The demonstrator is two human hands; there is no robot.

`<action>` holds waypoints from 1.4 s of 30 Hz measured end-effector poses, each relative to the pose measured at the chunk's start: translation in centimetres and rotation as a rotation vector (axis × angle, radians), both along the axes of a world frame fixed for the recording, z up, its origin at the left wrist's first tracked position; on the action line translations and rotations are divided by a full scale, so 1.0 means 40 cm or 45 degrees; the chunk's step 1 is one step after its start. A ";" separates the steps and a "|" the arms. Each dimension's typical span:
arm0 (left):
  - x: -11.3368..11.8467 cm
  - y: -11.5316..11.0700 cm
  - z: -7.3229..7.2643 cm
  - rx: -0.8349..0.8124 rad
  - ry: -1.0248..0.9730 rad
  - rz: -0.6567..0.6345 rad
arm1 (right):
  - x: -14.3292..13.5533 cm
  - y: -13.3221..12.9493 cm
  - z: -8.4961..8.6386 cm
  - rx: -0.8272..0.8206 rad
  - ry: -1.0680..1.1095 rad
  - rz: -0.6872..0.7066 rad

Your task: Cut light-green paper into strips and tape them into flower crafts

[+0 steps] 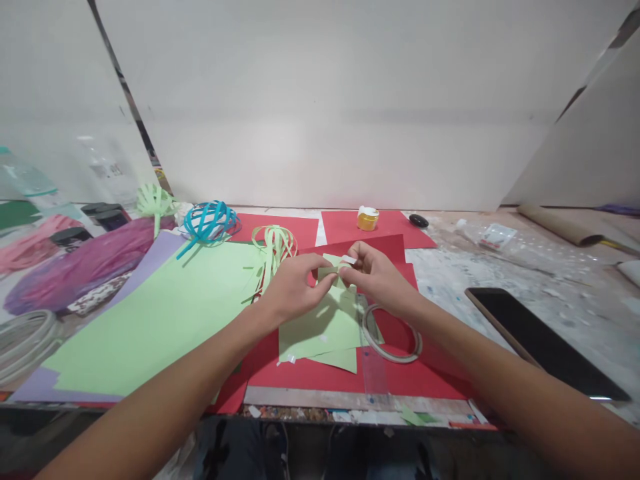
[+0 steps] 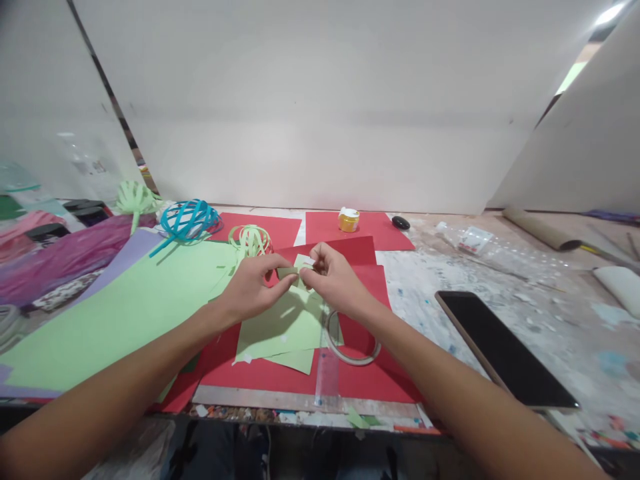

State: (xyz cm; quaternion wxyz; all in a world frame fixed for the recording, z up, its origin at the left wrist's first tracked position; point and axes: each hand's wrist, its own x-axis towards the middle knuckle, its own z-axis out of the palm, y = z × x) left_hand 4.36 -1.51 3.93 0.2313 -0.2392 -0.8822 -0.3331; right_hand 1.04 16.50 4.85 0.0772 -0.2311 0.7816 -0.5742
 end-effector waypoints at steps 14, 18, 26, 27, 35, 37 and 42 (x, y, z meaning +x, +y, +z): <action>0.010 0.018 0.005 0.232 -0.040 0.076 | 0.012 0.002 0.012 -0.030 -0.100 0.055; 0.008 0.019 0.006 0.286 -0.171 0.073 | 0.013 -0.001 0.006 -0.071 -0.067 -0.006; 0.011 0.021 0.015 0.335 -0.354 0.056 | 0.016 -0.005 -0.004 -0.112 0.090 -0.067; 0.012 0.021 0.017 0.331 -0.349 0.068 | 0.016 -0.006 -0.007 -0.119 0.128 -0.074; 0.027 0.028 0.016 0.250 -0.020 0.031 | 0.024 -0.016 -0.009 -0.233 0.041 -0.099; 0.035 0.035 0.019 0.258 0.096 -0.026 | 0.011 -0.013 -0.015 -0.263 -0.084 -0.060; 0.026 0.033 0.015 0.572 -0.245 -0.034 | -0.045 0.022 -0.034 0.029 0.037 -0.179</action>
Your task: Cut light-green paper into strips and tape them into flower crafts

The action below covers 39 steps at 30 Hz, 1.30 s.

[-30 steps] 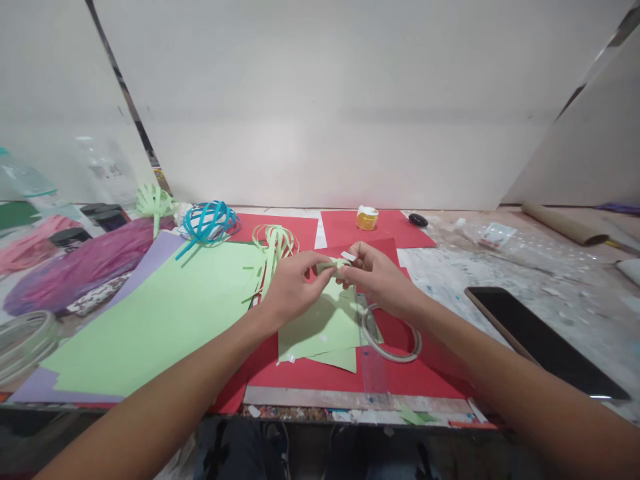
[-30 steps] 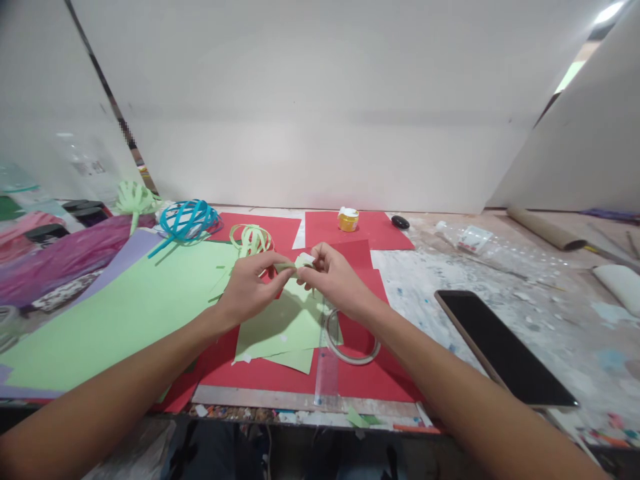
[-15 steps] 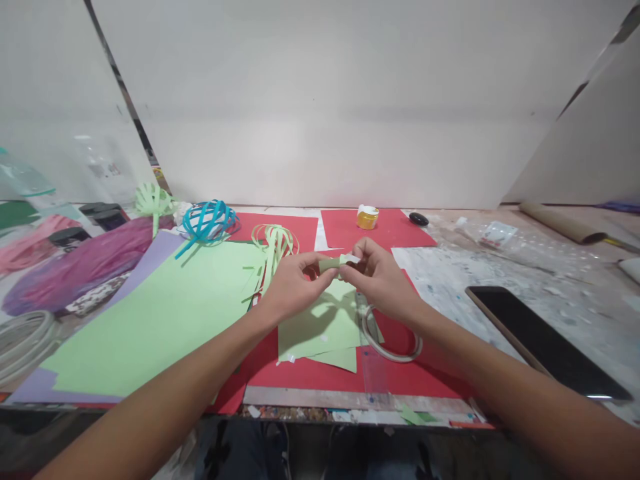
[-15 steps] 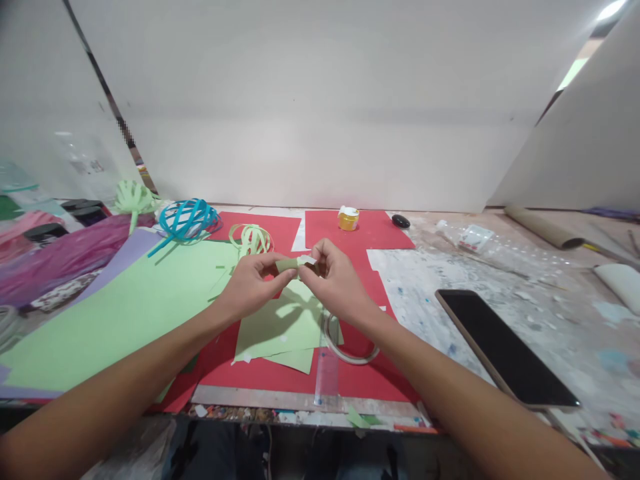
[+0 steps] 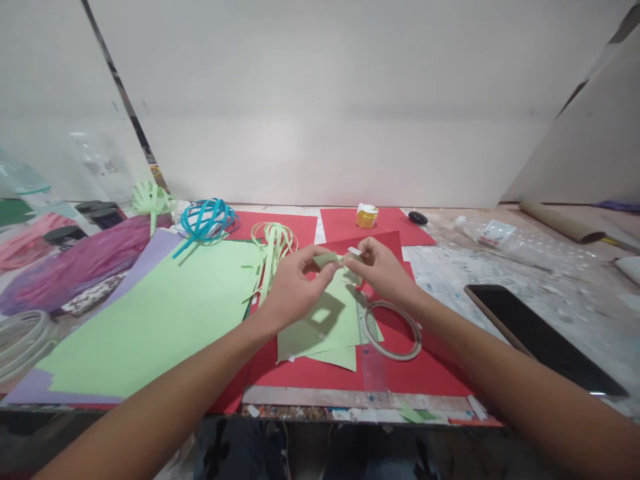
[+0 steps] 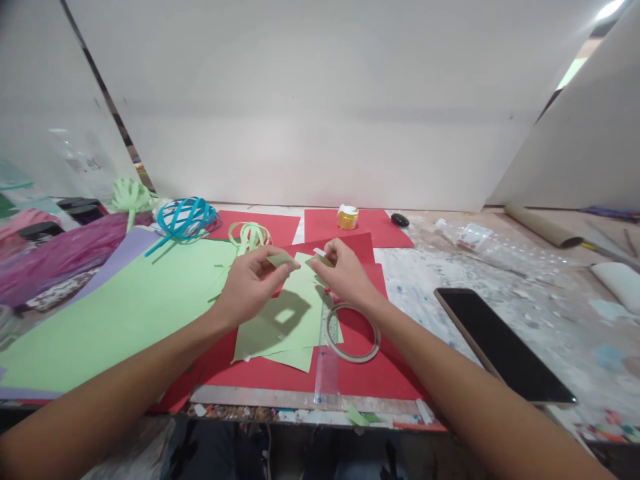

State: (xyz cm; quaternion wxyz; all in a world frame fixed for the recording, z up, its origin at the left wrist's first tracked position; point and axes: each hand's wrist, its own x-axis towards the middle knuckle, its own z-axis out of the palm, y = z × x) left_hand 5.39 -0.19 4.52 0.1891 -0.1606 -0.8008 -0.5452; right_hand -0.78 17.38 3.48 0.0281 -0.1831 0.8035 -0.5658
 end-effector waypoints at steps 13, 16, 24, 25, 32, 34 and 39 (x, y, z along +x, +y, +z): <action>-0.018 0.001 -0.012 0.137 -0.543 -0.096 | 0.058 -0.034 0.001 -0.110 0.350 0.098; -0.019 -0.002 -0.013 0.155 -0.510 -0.070 | 0.054 -0.035 0.006 -0.252 0.172 0.076; -0.021 -0.014 -0.002 0.179 -0.557 -0.003 | 0.056 -0.028 0.019 -0.343 0.140 0.048; -0.021 -0.016 -0.002 0.163 -0.554 0.025 | 0.059 -0.026 0.020 -0.285 0.194 0.040; -0.015 -0.018 0.003 0.039 -0.499 -0.048 | 0.066 -0.024 0.024 0.123 0.301 0.126; -0.013 -0.018 0.005 0.013 -0.489 -0.075 | 0.060 -0.023 0.022 0.144 0.265 0.161; -0.010 -0.020 0.006 -0.045 -0.450 -0.097 | 0.049 -0.016 0.018 0.117 0.152 0.219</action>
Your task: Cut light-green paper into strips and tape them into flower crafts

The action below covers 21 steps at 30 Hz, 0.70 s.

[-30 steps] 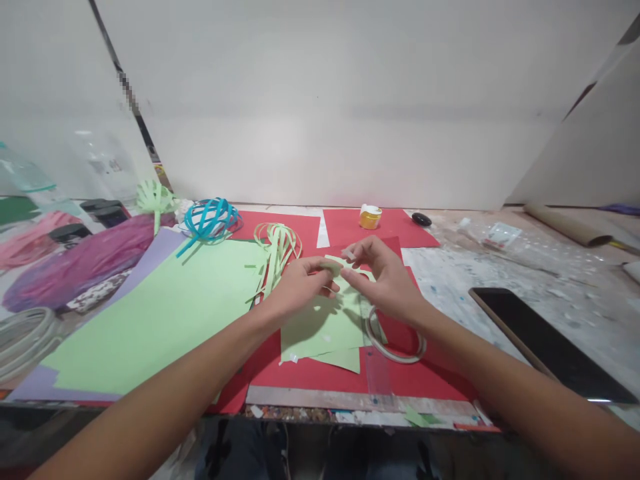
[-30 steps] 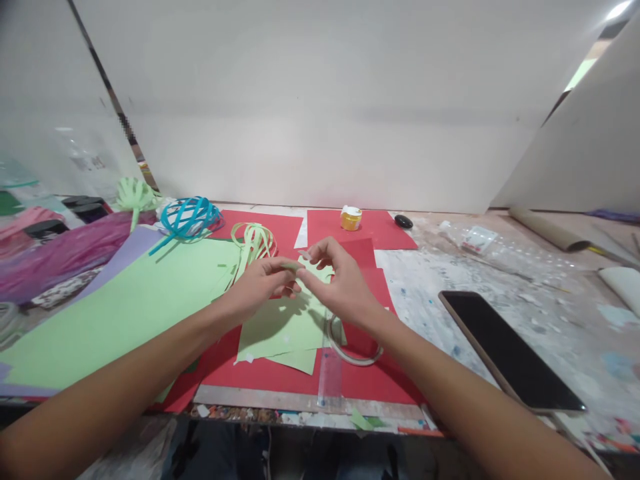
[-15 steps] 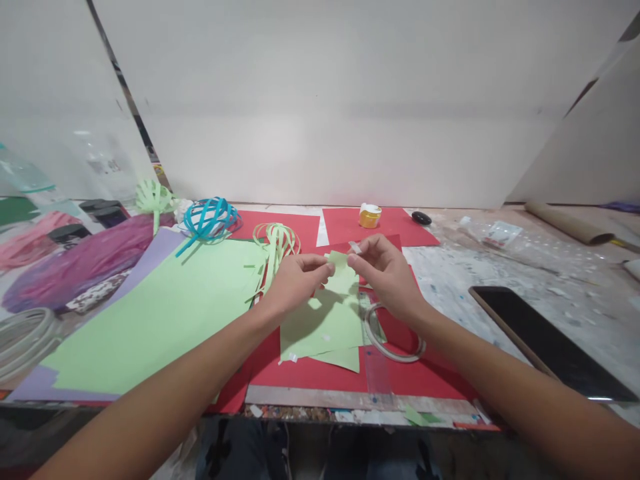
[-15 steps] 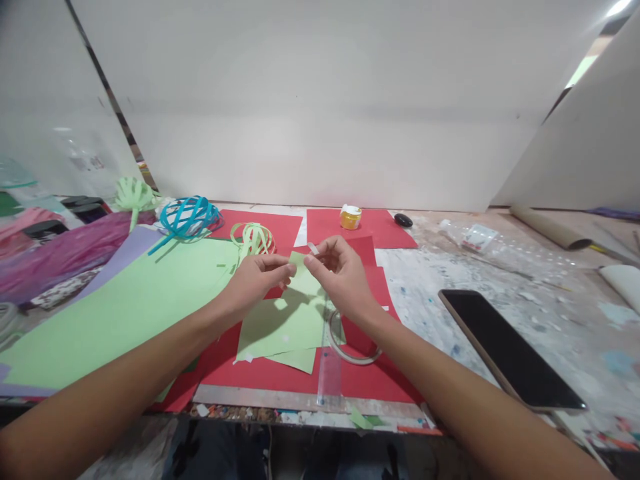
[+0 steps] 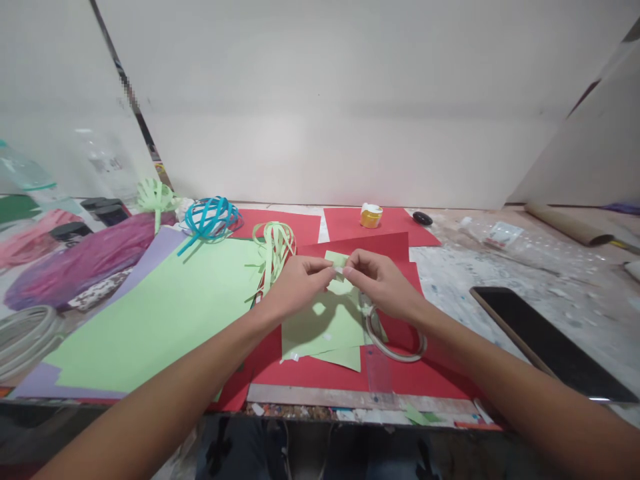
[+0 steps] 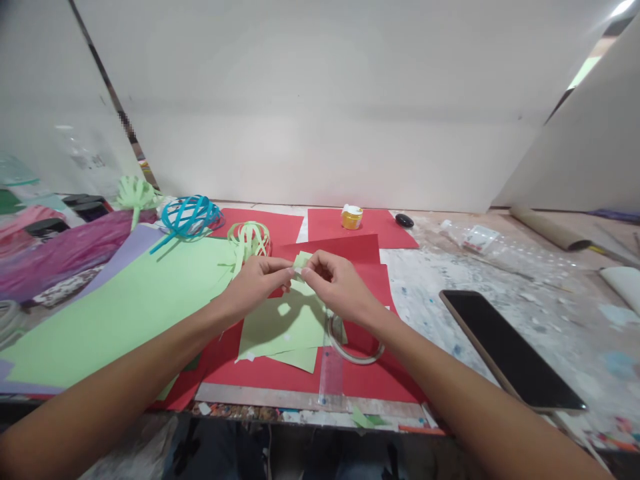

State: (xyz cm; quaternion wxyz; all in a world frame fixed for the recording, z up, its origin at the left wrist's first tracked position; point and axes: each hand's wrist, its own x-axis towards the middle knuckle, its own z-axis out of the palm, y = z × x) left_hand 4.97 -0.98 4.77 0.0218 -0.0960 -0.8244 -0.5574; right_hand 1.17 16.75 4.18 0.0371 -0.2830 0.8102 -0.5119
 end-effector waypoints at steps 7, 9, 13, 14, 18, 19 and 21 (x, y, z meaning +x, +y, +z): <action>-0.002 -0.001 -0.010 -0.088 0.046 -0.025 | -0.001 0.001 -0.001 0.056 0.043 0.013; -0.001 -0.001 -0.010 -0.088 0.036 -0.030 | -0.001 0.000 0.000 0.059 0.050 0.012; 0.001 0.001 -0.009 -0.090 0.014 -0.026 | 0.000 0.000 0.000 0.065 0.041 -0.006; 0.001 0.001 -0.008 -0.092 0.013 -0.028 | 0.001 0.000 0.000 0.067 0.040 -0.009; 0.001 0.001 -0.007 -0.099 0.000 -0.047 | 0.001 -0.001 -0.001 0.076 0.050 -0.014; 0.001 0.000 -0.008 -0.100 -0.003 -0.052 | 0.001 -0.001 -0.002 0.079 0.055 -0.016; 0.001 0.000 -0.008 -0.102 -0.007 -0.058 | 0.001 -0.001 -0.003 0.087 0.066 -0.019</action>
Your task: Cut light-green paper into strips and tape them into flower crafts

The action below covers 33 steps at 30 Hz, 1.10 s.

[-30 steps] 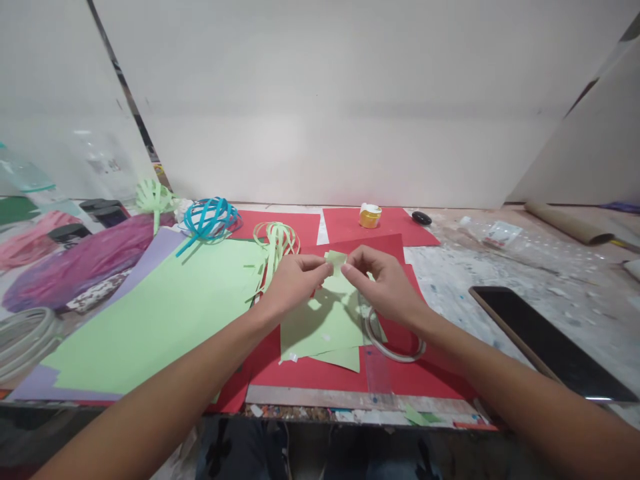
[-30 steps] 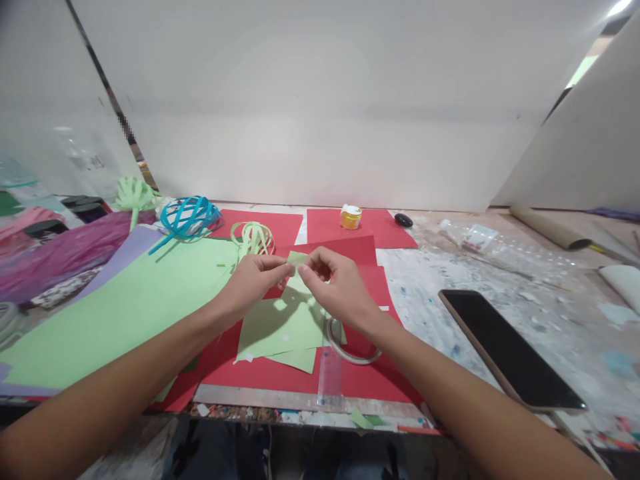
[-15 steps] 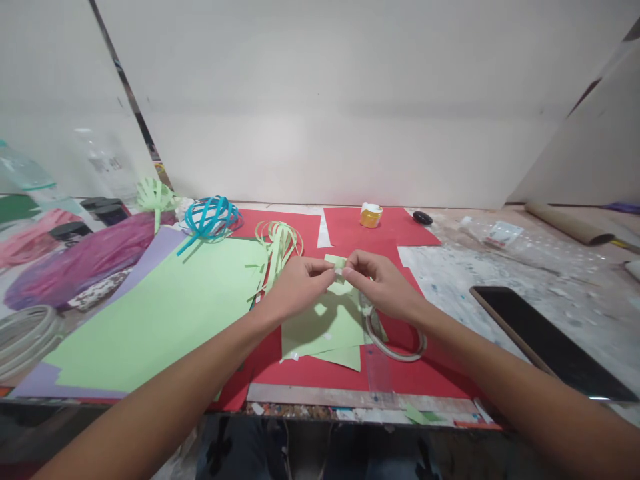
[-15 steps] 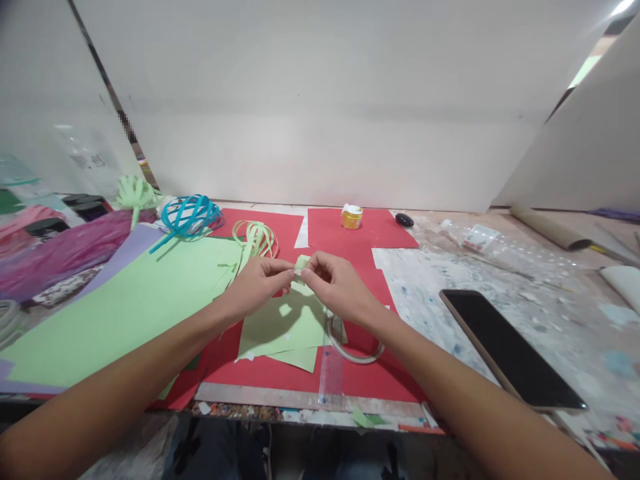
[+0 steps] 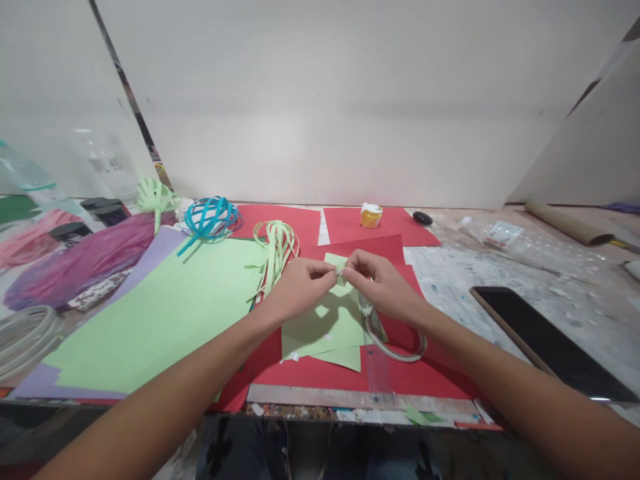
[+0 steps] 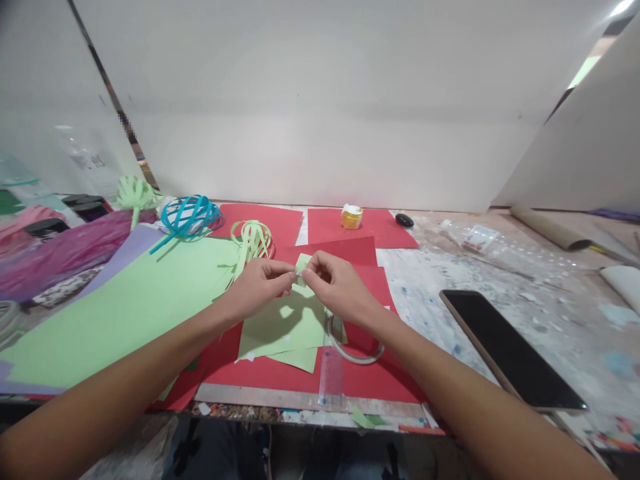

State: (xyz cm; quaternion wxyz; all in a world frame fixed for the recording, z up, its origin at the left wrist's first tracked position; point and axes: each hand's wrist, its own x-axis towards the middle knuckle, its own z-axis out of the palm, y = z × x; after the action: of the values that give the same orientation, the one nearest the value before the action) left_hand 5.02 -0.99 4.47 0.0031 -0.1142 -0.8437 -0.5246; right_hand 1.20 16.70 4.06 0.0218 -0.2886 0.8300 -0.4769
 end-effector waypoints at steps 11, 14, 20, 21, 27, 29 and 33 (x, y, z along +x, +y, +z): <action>0.002 0.001 0.010 0.069 0.004 -0.043 | 0.004 0.000 0.003 0.016 0.062 -0.057; -0.004 -0.004 0.006 0.116 -0.022 -0.034 | -0.003 0.003 -0.001 -0.023 0.091 -0.145; -0.009 -0.010 -0.003 0.268 -0.048 0.042 | -0.024 0.015 -0.002 -0.303 -0.129 -0.160; -0.008 -0.009 -0.003 0.270 -0.051 0.049 | -0.022 0.015 0.000 -0.297 -0.144 -0.108; 0.002 0.003 0.003 0.171 0.019 0.068 | 0.010 0.001 0.010 -0.050 0.087 -0.089; 0.003 0.005 0.002 0.146 0.049 0.083 | 0.015 -0.001 0.010 -0.014 0.131 -0.115; 0.000 0.004 -0.003 0.125 0.078 0.104 | 0.013 -0.001 0.009 0.037 0.163 -0.068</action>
State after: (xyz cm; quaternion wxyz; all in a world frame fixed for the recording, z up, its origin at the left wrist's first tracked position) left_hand 5.03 -0.82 4.35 0.0558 -0.0953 -0.8203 -0.5612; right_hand 1.73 16.66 4.41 -0.0399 -0.2958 0.8439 -0.4458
